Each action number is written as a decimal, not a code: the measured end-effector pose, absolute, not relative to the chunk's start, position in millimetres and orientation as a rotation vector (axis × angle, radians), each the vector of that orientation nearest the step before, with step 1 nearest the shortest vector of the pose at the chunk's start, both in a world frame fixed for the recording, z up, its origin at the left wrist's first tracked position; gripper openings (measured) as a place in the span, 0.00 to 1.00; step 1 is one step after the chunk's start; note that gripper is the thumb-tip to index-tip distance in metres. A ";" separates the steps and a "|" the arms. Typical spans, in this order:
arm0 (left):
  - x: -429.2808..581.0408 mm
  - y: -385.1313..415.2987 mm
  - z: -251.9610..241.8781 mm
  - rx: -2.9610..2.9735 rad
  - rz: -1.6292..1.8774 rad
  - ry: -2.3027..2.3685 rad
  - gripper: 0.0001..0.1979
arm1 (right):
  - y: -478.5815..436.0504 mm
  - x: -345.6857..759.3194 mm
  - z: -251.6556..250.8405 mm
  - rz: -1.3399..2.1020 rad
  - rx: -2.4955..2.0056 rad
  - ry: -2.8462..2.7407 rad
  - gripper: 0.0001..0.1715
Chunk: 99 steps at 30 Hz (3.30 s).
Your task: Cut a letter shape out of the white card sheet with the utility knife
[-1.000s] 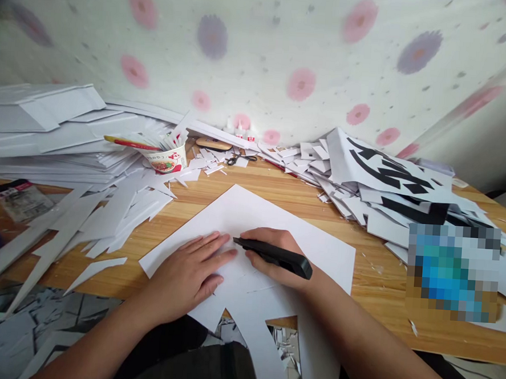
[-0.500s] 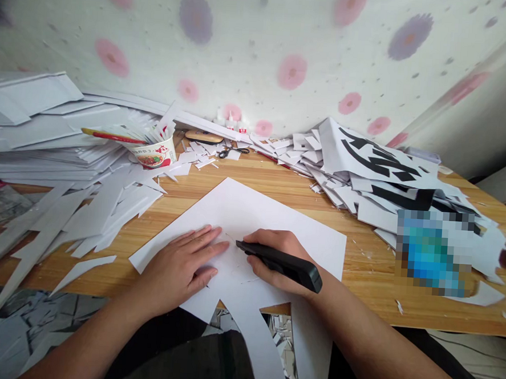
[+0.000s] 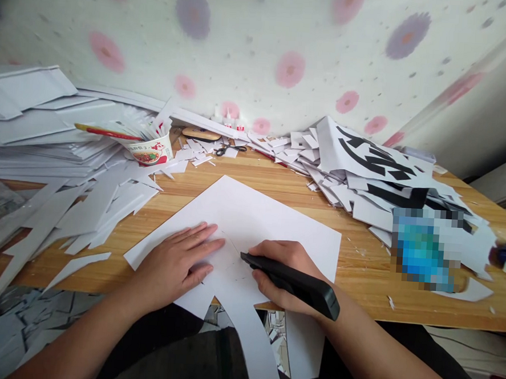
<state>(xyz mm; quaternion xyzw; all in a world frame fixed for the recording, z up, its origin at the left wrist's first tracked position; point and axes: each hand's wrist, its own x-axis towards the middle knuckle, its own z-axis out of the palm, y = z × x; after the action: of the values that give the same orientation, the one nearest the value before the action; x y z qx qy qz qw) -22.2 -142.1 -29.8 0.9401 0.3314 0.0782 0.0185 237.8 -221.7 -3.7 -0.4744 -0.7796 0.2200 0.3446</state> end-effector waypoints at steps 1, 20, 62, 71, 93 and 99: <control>-22.4 -142.3 -29.8 2.923 0.244 1.029 0.22 | -222.8 238.2 -2.9 0.574 -1.235 -2.026 0.13; -22.1 -141.3 -27.9 2.865 0.246 0.993 0.22 | -235.6 237.7 2.6 0.655 -1.402 -1.684 0.10; -7.6 -282.6 -14.0 0.855 0.880 0.687 0.23 | -287.9 196.1 4.1 -0.219 -0.654 -2.153 0.23; -10.4 -277.3 7.4 0.792 0.895 0.794 0.25 | -296.2 178.8 6.6 -0.297 -0.765 -2.149 0.24; -23.1 -270.2 12.4 0.985 0.686 0.843 0.19 | -288.7 196.6 12.5 -0.249 -0.607 -2.000 0.21; -19.5 -265.0 7.0 1.029 0.719 0.776 0.20 | -294.9 190.2 8.8 -0.403 -0.663 -2.072 0.07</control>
<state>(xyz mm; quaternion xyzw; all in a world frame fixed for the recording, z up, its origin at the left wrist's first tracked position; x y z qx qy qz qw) -19.5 -265.0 7.0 0.4693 0.3538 0.3276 0.7398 190.2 -294.9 8.8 -0.2679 -0.8372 -0.1627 0.4482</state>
